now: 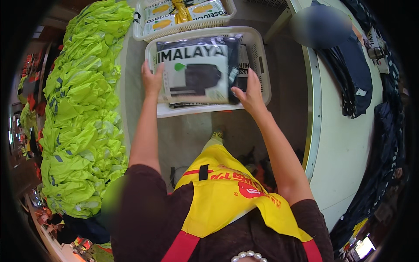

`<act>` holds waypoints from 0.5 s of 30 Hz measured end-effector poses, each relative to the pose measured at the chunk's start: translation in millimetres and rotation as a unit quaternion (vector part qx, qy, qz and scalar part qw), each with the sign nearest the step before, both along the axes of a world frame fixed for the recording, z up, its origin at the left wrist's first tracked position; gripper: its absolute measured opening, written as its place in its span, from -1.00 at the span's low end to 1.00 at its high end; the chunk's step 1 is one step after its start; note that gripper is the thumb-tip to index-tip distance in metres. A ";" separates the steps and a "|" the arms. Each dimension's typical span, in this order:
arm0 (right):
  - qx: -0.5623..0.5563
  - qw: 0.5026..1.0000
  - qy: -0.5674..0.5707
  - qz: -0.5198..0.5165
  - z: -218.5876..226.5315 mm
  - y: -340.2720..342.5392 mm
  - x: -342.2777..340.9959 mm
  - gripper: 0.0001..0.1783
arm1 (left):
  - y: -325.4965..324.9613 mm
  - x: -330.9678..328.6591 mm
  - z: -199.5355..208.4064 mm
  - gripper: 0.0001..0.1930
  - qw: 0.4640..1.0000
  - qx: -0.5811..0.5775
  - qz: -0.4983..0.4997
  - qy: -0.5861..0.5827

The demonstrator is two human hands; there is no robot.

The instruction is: The person folds a dark jacket on a table, aligns edges, and places it into a plastic bag. They then retrieve another jacket, unfold it, and use a small tool to cut or trim a tag or thread before folding and bagging it.

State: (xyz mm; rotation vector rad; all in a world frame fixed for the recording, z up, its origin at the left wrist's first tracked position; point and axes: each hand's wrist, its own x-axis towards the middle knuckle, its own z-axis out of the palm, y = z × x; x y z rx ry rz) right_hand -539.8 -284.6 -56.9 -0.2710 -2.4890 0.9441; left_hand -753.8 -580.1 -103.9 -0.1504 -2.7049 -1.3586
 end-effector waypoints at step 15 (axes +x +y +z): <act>-0.279 0.872 -0.387 -0.106 -27.1 -39.5 315.0 -0.53 | 119.1 -8.6 295.7 -0.58 0.850 0.313 -0.418 0.070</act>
